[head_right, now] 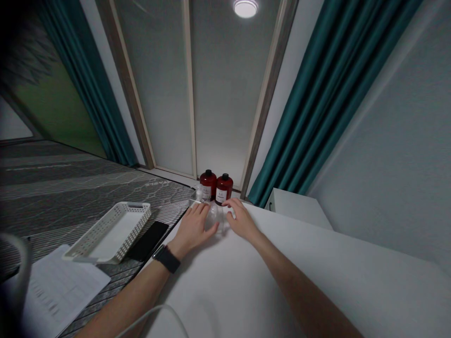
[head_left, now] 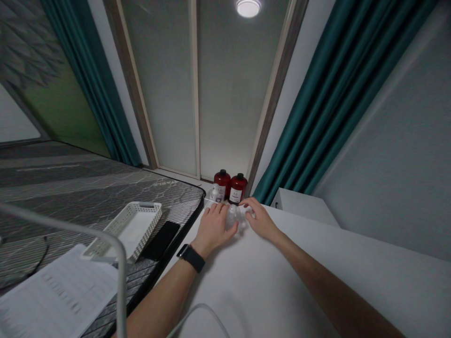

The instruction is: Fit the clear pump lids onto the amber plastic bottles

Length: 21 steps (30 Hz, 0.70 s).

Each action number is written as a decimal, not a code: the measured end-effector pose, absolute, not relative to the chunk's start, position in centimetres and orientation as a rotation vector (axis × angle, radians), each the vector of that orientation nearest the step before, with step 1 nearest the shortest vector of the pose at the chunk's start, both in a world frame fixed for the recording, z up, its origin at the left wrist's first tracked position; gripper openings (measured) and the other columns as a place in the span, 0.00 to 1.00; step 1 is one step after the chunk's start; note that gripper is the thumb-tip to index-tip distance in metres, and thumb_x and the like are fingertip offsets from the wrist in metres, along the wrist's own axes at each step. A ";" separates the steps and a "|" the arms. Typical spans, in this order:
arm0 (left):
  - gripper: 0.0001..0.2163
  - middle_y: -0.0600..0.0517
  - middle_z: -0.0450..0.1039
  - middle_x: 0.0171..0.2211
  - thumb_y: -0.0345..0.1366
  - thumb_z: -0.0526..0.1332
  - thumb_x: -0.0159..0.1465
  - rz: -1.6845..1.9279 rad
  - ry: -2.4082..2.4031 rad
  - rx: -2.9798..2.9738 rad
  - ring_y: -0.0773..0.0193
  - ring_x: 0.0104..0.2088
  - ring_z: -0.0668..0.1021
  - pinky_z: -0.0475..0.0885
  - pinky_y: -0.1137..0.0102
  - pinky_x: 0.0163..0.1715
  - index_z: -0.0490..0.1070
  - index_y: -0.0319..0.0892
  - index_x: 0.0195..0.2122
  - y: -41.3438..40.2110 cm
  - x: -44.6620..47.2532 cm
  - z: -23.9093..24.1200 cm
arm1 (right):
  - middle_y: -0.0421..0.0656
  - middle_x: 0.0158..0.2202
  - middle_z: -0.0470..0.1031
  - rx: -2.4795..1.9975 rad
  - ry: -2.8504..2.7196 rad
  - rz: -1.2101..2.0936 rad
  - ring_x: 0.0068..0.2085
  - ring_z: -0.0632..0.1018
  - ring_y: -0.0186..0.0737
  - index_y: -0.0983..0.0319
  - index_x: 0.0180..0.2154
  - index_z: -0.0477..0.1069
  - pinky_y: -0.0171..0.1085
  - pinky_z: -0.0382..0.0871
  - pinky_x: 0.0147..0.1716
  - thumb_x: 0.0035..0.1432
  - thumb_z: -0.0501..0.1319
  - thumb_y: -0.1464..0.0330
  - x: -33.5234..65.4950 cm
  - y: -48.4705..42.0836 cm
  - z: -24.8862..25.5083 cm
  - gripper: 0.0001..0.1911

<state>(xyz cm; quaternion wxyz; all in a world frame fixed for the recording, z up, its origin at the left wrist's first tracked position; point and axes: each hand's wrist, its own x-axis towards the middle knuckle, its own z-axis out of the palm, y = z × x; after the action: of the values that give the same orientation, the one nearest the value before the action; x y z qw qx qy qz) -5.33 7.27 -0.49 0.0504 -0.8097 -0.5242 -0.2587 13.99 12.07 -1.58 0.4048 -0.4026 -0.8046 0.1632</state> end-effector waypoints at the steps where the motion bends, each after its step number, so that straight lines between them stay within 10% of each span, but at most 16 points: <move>1: 0.18 0.43 0.72 0.48 0.44 0.60 0.64 -0.782 -1.601 -2.474 0.47 0.50 0.72 0.67 0.55 0.50 0.67 0.39 0.50 7.3 -5.3 -0.5 | 0.45 0.44 0.73 -1.040 -1.966 0.379 0.47 0.75 0.45 0.58 0.45 0.70 0.45 0.70 0.48 0.54 0.52 0.76 13.9 12.8 -1.4 0.18; 9: 0.17 0.42 0.71 0.47 0.43 0.61 0.63 -0.782 -1.649 -2.490 0.46 0.49 0.72 0.67 0.54 0.49 0.67 0.38 0.48 7.2 -5.0 -0.7 | 0.54 0.53 0.66 -1.160 -1.573 0.229 0.56 0.68 0.54 0.61 0.57 0.62 0.55 0.63 0.57 0.57 0.61 0.62 11.3 20.0 -1.3 0.26; 21: 0.17 0.43 0.71 0.47 0.41 0.60 0.63 -0.817 -1.672 -2.521 0.47 0.49 0.72 0.67 0.53 0.49 0.65 0.39 0.50 7.1 -4.4 -0.6 | 0.48 0.44 0.74 -1.082 -1.633 0.376 0.47 0.76 0.48 0.60 0.43 0.72 0.48 0.69 0.52 0.60 0.56 0.62 9.8 23.1 -0.8 0.13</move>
<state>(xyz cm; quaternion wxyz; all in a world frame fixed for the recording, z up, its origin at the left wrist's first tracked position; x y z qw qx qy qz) -4.44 7.14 -0.63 0.0040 -0.8045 -0.5336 -0.2607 9.77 23.09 -0.84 0.5426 -0.4558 -0.6876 0.1583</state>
